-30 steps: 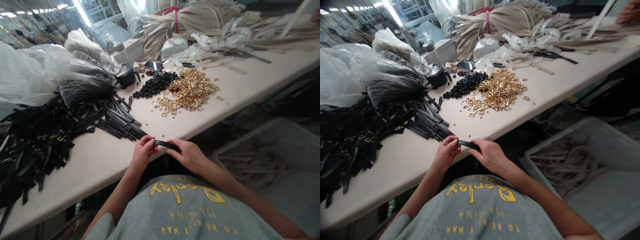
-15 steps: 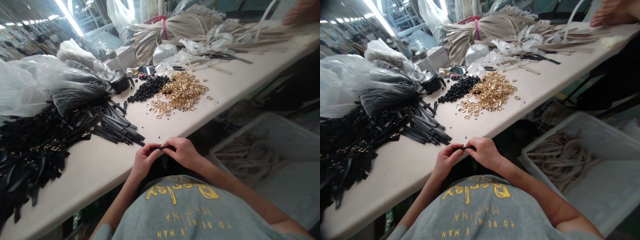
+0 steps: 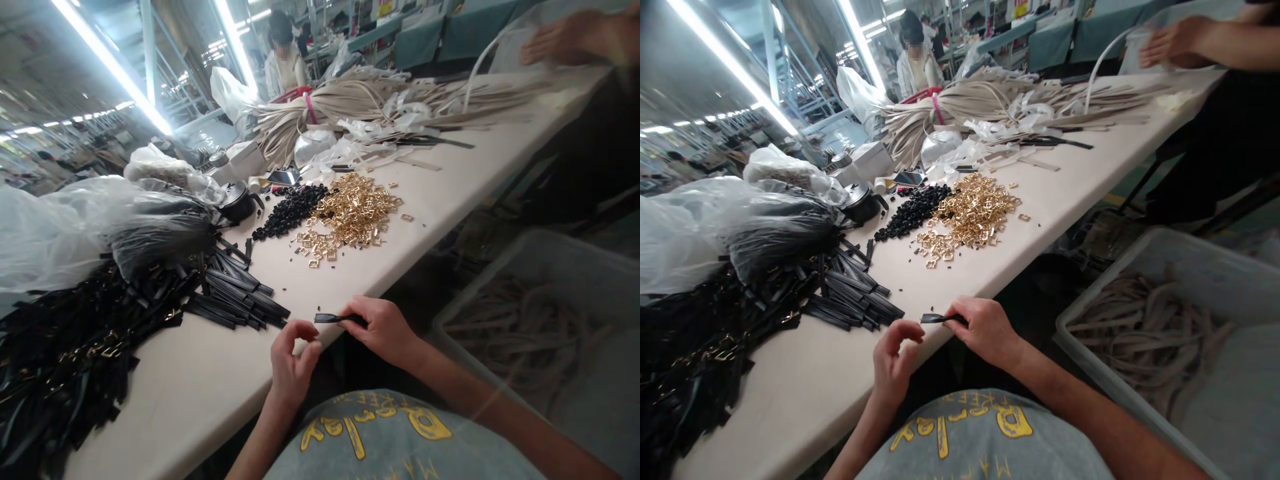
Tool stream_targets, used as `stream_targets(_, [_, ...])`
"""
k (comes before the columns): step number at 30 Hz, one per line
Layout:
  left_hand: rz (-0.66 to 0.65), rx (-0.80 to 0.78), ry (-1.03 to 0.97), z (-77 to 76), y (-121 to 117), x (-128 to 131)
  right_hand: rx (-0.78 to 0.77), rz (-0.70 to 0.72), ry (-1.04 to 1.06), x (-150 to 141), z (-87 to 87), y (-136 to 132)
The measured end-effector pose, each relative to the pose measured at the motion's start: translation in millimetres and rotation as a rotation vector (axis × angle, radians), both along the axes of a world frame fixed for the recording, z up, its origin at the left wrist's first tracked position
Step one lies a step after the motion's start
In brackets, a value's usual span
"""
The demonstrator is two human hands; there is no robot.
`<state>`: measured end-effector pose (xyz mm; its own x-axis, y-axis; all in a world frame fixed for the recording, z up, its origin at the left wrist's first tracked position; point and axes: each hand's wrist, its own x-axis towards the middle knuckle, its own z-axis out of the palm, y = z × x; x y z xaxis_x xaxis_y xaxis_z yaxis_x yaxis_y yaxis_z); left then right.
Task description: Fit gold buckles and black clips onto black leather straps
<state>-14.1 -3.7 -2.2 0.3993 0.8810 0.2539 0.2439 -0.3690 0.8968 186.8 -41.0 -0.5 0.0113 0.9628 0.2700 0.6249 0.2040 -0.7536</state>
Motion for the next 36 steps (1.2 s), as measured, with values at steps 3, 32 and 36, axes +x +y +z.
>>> stream_targets(3, [0.054, -0.377, -0.050, -1.4, 12.0, 8.1, 0.039, 0.013, -0.025, 2.3, -3.5, -0.8])
stream_targets(32, [-0.159, 0.124, 0.246, 22.5, 210.1, 91.5, 0.153, -0.137, -0.222, 42.2, -35.4, 74.6])
stream_targets(36, [-0.134, 0.462, 0.555, 31.6, 292.4, 146.2, 0.082, -0.161, -0.222, 44.2, -43.5, 77.8])
